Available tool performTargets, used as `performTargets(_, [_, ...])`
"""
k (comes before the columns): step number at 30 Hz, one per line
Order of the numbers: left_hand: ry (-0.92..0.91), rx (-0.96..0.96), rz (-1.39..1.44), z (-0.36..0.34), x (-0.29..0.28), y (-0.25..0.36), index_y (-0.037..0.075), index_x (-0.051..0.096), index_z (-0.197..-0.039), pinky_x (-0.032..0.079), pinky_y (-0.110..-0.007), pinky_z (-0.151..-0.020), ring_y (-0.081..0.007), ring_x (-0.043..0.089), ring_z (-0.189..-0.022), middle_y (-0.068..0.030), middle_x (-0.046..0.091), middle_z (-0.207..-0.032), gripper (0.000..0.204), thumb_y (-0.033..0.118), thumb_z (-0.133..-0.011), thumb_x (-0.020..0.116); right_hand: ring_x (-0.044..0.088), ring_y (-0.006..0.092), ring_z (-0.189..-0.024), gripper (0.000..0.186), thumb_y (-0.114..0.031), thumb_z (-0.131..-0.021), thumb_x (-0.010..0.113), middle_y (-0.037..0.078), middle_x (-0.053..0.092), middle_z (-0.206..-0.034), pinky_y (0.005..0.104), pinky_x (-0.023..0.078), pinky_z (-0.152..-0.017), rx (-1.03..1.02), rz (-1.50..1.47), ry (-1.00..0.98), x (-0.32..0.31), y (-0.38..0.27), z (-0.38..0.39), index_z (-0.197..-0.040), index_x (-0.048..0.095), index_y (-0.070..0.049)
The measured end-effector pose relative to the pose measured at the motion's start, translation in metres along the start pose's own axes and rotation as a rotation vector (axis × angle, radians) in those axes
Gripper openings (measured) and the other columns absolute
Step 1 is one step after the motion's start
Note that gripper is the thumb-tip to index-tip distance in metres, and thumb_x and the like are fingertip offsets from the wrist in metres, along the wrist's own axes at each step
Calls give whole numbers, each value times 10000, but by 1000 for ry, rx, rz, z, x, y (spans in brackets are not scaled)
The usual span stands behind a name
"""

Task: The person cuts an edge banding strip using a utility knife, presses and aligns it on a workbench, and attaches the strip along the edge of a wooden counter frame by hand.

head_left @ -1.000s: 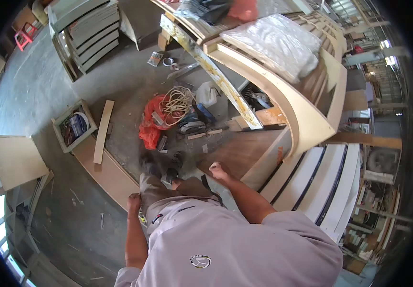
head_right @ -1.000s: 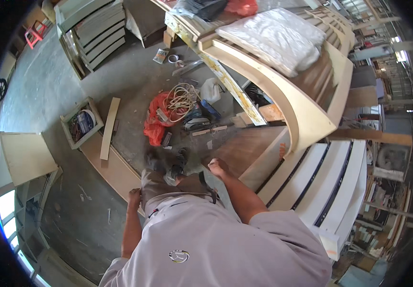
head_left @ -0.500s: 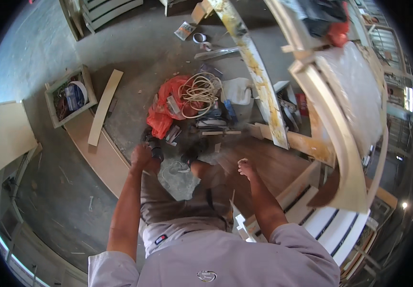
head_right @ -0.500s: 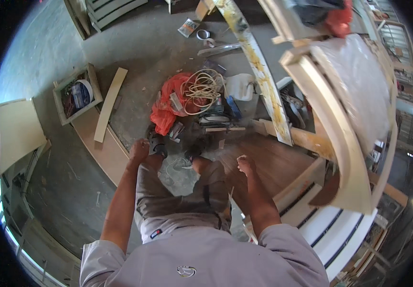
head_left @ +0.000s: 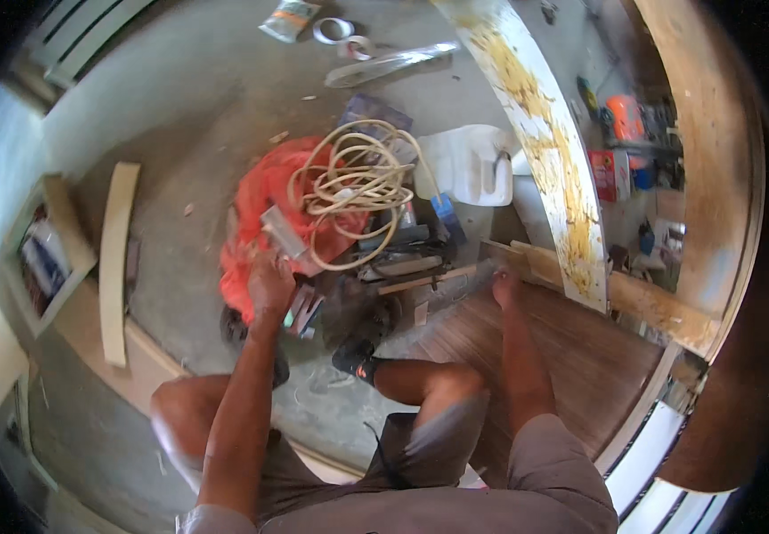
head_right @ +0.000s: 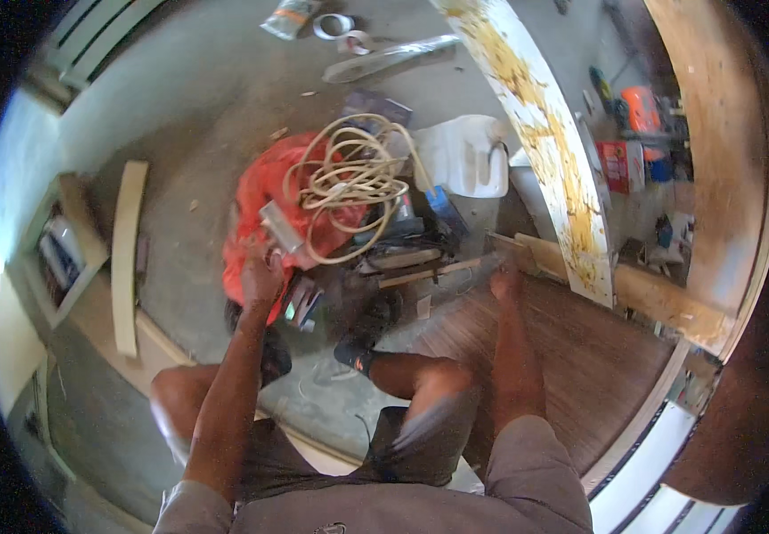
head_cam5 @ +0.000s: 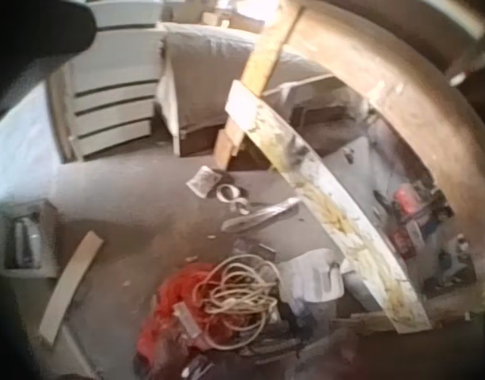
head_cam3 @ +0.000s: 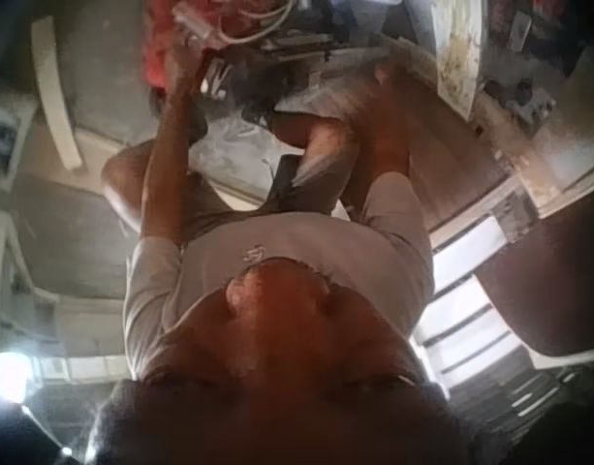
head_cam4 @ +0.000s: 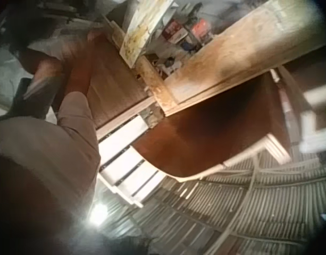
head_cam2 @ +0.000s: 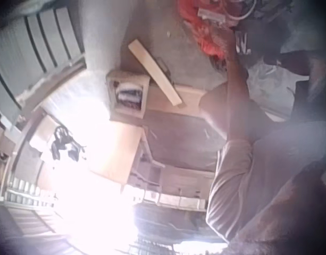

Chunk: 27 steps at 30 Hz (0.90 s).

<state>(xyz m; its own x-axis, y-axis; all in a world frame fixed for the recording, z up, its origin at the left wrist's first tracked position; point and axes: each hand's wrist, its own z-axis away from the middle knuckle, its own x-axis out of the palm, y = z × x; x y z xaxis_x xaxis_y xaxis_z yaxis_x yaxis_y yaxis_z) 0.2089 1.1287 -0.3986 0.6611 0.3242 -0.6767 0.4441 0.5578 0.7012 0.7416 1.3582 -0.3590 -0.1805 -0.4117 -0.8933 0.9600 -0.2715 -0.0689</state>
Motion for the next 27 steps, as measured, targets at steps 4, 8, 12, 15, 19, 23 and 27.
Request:
performTargets(4, [120, 248, 165, -69, 39, 67, 8, 664, -1224, 531, -430, -885, -346, 662, -987, -200, 672, -1088, 289, 84, -948, 620, 523, 431, -1312, 503, -233, -962, 589, 257, 553, -1411, 494, 430, -1107, -52, 157, 195, 7, -9, -23, -1419, 516, -37])
performTargets(8, [140, 488, 360, -132, 44, 157, 11, 682, -1182, 531, -402, -852, -314, 664, -990, -187, 666, -1099, 245, 90, -952, 653, 516, 470, -1298, 462, -213, -971, 567, 291, 555, -1387, 522, 430, -1084, -174, 155, 297, 15, -7, -49, -1391, 534, -24])
performTargets(12, [148, 886, 314, -178, 36, 248, 21, 678, -1184, 529, -410, -876, -353, 662, -1033, -189, 661, -1106, 267, 123, -938, 685, 607, 417, -1122, 440, -191, -919, 629, 257, 619, -1233, 500, 485, -963, -186, -21, 444, 31, -3, -76, -1315, 571, -7])
performTargets(15, [172, 1143, 249, -186, 29, 302, 19, 684, -1170, 529, -416, -887, -375, 654, -1038, -184, 663, -1115, 280, 160, -930, 707, 626, 410, -1085, 428, -176, -919, 626, 237, 633, -1208, 499, 498, -935, -21, -177, 541, 45, -2, -91, -1318, 577, -29])
performTargets(19, [250, 1293, 179, -194, 32, 359, 10, 688, -1149, 531, -429, -898, -365, 662, -1041, -173, 674, -1115, 311, 228, -928, 716, 620, 405, -1112, 439, -172, -922, 622, 216, 629, -1233, 501, 495, -939, -53, -89, 711, 50, -4, -118, -1346, 569, -70])
performTargets(23, [217, 1377, 107, -200, 66, 408, 51, 663, -1241, 518, -438, -977, -375, 637, -1158, -183, 642, -1263, 356, 291, -977, 673, 591, 397, -1169, 451, -180, -935, 612, 189, 612, -1282, 500, 492, -954, -15, -118, 858, 39, -13, -153, -1372, 553, -88])
performTargets(27, [350, 1566, 176, -205, 117, 461, -31, 685, -1077, 511, -477, -888, -384, 660, -949, -205, 666, -1018, 337, 286, -964, 665, 562, 404, -1215, 472, -187, -932, 614, 169, 601, -1317, 512, 470, -1009, -8, -168, 989, 27, -26, -187, -1390, 546, -96])
